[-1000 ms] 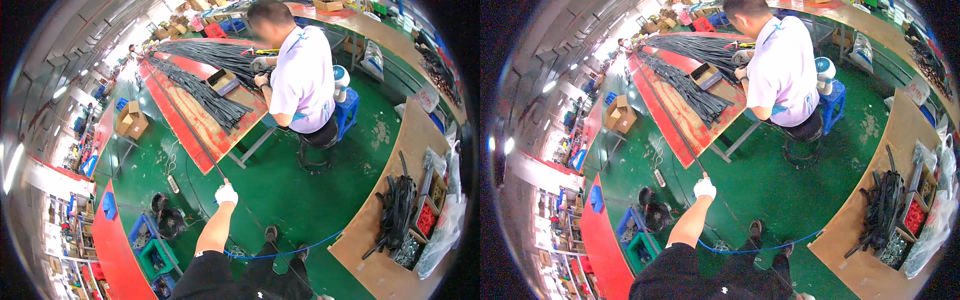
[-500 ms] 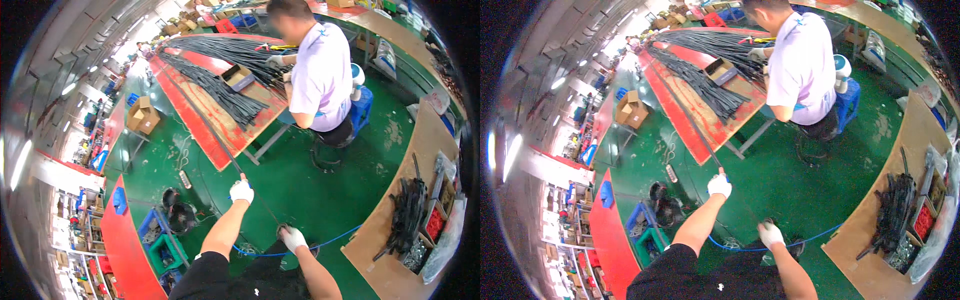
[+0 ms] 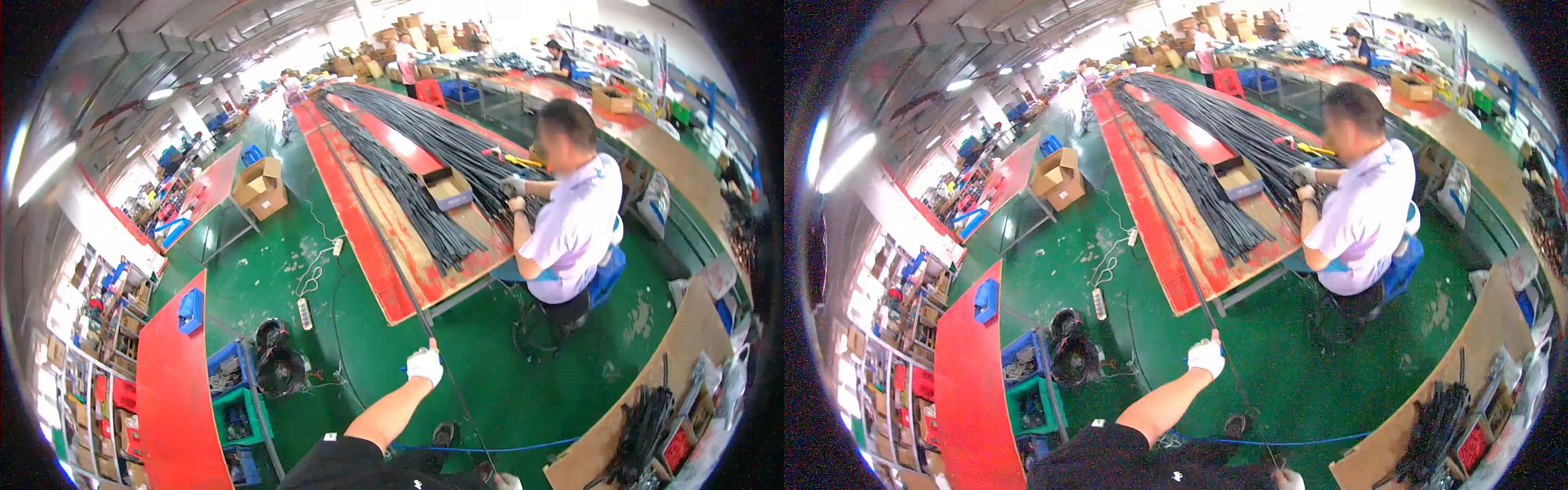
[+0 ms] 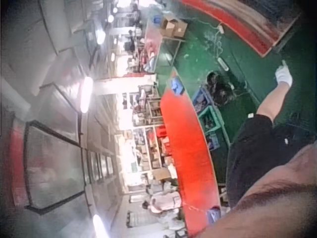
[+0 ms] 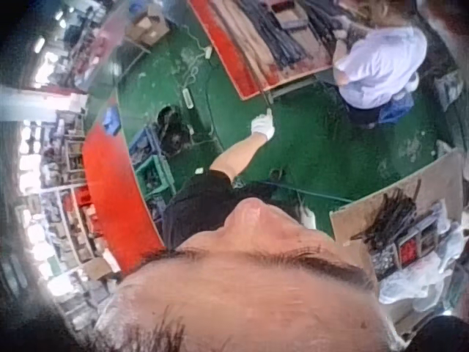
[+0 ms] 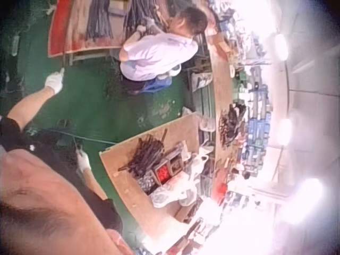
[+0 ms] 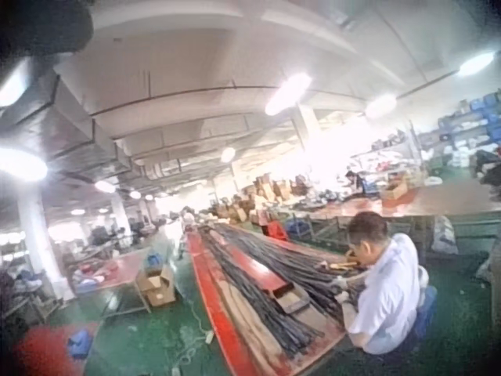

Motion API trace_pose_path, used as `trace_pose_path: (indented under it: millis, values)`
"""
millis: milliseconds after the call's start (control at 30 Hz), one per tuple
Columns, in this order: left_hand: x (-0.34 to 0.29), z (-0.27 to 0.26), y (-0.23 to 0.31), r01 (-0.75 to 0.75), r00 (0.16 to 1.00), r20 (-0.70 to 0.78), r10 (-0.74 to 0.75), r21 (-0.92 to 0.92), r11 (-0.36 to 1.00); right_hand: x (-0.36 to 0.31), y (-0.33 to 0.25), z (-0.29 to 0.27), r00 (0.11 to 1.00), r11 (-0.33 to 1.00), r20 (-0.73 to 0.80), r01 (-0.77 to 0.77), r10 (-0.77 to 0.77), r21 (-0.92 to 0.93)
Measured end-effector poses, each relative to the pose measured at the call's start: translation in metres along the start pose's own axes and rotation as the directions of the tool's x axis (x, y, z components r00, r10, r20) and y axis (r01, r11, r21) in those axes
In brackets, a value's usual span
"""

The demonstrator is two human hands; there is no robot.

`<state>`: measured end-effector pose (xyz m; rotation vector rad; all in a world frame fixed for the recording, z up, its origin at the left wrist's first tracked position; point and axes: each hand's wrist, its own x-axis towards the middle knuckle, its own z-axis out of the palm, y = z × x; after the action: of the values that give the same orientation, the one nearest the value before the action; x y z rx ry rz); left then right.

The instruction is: Attaching clips/end caps to long rubber strips on a production table.

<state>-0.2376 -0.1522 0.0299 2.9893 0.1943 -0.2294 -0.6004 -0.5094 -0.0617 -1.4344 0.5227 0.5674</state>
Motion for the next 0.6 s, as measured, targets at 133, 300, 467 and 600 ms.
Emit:
trace_pose_path:
  millis: [133, 300, 467, 600]
  values:
    - [-0.011, 0.0, -0.019, 0.005, 1.0, 0.028, -0.006, 0.015, 1.0, 0.11, -0.211, 0.138, 0.988, 0.894, 0.151, 0.068, 0.0, -0.442]
    - [0.017, -0.021, -0.004, -0.075, 0.997, 0.0, 0.075, -0.032, 0.997, 0.271, -0.299, 0.244, 0.992, 0.962, 0.122, 0.071, -0.04, -0.263]
    - [0.019, -0.031, -0.05, -0.091, 0.995, 0.04, 0.094, -0.061, 0.994, 0.217, -0.266, 0.231, 0.973, 0.955, 0.219, -0.003, 0.071, -0.296]
    - [0.021, -0.056, -0.039, -0.092, 0.99, 0.094, 0.106, -0.142, 0.986, 0.154, -0.233, 0.168, 0.98, 0.92, 0.134, -0.088, 0.15, -0.382]
